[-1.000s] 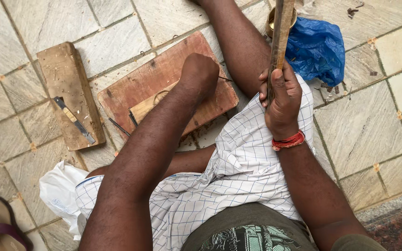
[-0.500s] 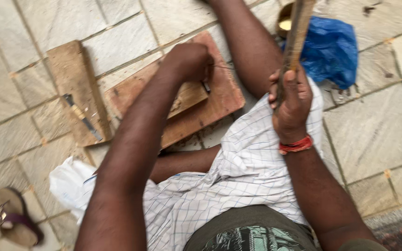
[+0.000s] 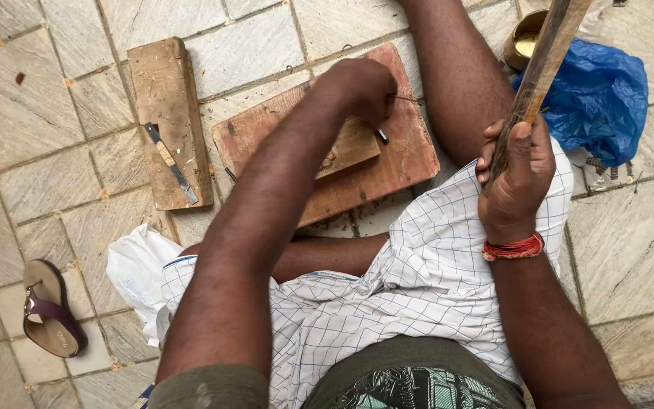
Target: The person sits on a tiled floor and carves a floral design into a small rectangular block of wood. They use a wooden mallet to strike a chisel held against the wood, creating a relief pattern. The person occasionally pauses to clear wood shavings from the carving area.
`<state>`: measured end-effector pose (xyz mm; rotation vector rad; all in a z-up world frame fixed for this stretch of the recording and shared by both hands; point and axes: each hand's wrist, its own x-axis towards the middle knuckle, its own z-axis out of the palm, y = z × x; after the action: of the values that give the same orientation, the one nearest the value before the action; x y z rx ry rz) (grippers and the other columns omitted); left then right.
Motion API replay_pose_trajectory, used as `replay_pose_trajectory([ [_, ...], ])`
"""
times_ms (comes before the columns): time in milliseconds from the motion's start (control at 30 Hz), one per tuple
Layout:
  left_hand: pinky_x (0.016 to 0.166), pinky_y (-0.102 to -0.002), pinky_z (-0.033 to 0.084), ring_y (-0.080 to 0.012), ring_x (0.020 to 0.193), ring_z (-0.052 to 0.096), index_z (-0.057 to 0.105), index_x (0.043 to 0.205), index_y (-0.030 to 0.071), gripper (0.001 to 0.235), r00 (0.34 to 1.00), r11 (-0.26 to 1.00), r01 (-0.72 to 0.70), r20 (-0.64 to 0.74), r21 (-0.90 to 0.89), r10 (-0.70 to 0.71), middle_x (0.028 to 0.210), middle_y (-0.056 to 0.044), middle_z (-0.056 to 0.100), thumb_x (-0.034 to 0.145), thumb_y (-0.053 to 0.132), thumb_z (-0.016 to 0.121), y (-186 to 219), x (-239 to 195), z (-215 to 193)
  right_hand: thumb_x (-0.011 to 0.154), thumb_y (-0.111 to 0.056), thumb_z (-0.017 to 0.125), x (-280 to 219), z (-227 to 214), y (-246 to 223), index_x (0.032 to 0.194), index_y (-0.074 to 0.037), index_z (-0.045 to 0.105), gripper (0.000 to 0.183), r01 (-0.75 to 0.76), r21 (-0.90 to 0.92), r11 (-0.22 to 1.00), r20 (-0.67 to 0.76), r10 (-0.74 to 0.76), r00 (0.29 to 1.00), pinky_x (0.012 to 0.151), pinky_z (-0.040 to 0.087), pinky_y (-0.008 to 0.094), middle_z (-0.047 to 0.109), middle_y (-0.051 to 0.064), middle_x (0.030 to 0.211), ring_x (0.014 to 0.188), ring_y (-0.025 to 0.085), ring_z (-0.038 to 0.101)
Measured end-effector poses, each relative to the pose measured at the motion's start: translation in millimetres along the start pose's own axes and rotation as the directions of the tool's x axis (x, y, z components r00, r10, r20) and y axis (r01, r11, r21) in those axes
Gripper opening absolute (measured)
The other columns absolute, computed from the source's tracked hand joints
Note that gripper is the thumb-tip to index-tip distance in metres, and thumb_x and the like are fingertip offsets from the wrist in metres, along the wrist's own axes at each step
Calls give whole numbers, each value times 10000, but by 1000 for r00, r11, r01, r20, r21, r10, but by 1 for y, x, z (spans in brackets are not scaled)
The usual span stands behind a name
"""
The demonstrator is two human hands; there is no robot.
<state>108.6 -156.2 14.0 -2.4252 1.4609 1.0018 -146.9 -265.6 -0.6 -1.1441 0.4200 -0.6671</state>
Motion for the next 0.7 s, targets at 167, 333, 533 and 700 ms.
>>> replay_pose_trajectory([
  [167,745,-362,595,-198,863,715,755,1050,126,322,999,929,20,30,369,-34,969,-45,734,796,277,883,20,21,10,1151,-408,602,-4,-2,-2,1365,-57,572,412,4,-38,999,-22,-5,1000,504,395,162,620,46,999,632,51,549],
  [333,648,-391,620,-196,739,732,771,910,93,190,971,903,-6,-212,430,107,870,-67,731,895,278,810,-5,42,27,1185,-397,593,-3,-2,-1,1297,-36,571,379,25,-24,999,-15,-25,1000,493,382,155,619,59,993,632,58,538],
  [533,733,-452,588,-255,730,705,812,850,179,205,953,987,-140,-259,77,156,847,-48,760,843,384,819,-36,19,26,1192,-357,632,-4,-21,-20,1257,-23,549,351,125,37,991,-77,-122,990,531,401,186,618,79,1002,652,93,532],
  [700,764,-434,593,-243,772,722,807,908,173,206,998,997,-61,1,-39,61,890,-49,774,871,375,794,-27,1,12,1176,-216,705,-25,-115,-57,1470,-22,514,400,326,-289,900,-252,-400,881,602,428,208,582,52,953,687,97,524],
])
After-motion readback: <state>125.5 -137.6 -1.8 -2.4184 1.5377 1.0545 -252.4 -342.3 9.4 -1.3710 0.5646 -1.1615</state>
